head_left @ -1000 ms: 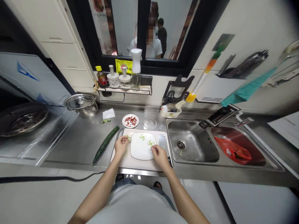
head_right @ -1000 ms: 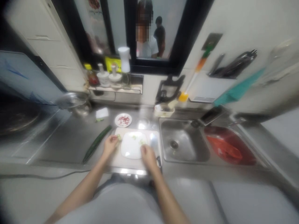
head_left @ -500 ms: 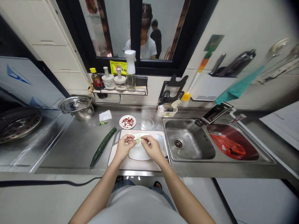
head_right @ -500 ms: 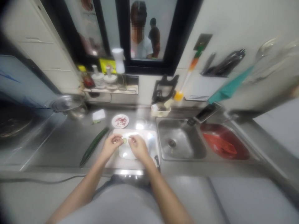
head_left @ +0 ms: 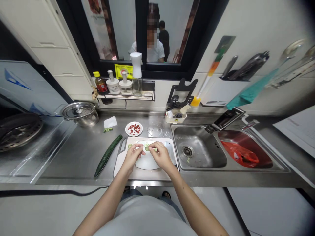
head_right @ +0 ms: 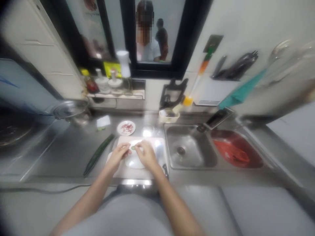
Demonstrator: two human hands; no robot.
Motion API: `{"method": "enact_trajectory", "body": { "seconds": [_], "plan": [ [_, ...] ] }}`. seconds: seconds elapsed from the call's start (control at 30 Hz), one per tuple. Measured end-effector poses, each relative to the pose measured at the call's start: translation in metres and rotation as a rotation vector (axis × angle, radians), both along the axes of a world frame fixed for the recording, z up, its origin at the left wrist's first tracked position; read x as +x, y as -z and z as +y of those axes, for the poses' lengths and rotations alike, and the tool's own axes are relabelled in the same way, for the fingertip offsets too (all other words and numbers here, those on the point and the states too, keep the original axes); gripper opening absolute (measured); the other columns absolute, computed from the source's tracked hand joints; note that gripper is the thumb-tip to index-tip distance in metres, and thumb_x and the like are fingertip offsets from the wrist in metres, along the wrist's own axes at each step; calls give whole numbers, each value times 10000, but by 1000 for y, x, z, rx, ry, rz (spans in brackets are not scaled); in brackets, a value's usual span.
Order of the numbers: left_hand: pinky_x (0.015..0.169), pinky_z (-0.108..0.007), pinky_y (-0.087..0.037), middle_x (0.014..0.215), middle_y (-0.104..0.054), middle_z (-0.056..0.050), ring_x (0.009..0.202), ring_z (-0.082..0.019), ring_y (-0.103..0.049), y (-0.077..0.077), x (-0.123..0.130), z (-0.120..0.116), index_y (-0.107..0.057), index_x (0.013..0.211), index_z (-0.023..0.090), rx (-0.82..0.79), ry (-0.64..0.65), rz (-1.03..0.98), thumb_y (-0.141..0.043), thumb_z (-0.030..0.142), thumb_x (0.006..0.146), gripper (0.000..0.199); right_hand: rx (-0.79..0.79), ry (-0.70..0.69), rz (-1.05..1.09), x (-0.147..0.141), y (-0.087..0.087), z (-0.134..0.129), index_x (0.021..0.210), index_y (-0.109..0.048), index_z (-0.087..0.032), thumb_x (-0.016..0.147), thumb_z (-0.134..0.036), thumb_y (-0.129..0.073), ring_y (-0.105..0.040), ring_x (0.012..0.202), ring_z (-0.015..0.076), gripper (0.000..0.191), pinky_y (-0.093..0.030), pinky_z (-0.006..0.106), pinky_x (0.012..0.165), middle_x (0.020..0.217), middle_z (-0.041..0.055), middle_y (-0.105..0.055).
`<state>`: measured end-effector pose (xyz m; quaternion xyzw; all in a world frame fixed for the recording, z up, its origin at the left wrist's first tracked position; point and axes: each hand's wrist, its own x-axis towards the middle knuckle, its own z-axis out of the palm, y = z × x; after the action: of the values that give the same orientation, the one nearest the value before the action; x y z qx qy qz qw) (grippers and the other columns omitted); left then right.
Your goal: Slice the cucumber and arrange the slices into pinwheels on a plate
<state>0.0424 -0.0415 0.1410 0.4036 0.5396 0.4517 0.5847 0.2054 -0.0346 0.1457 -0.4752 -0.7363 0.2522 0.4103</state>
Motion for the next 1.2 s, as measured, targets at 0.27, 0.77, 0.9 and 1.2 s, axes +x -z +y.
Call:
{"method": "enact_trajectory", "body": {
  "seconds": [0.27,0.77,0.9,1.2],
  "plan": [
    [467,-154,-283,724,-636,0,541,-56,-501,-8,4,3,-580,1064,182,-168,77,-260,-712,433,661,493,169,-35,-59,6,-7,-3,912,-679,-231,923,-288,-497,-545,908,189,191,-431,344,845,891,52,-629],
    [673,-214,-415,681,-629,40,669,-102,-584,-31,4,4,-564,1033,187,135,8,-89,-754,337,626,473,270,-97,-174,8,-23,-3,916,-644,-216,927,-277,-480,-534,889,193,176,-431,339,812,883,61,-615],
    [678,-214,-413,700,-623,37,677,-100,-582,-34,2,3,-541,1059,183,166,28,-83,-755,308,634,492,294,-134,-217,9,-29,0,910,-626,-206,934,-255,-454,-522,881,194,181,-419,339,800,880,64,-617],
    [684,-214,-414,700,-603,45,662,-88,-570,-40,3,3,-526,1056,182,236,51,-69,-739,294,673,452,194,-204,-159,9,-37,4,853,-588,-201,917,-245,-471,-510,839,178,141,-401,322,786,831,47,-599]
  ]
}}
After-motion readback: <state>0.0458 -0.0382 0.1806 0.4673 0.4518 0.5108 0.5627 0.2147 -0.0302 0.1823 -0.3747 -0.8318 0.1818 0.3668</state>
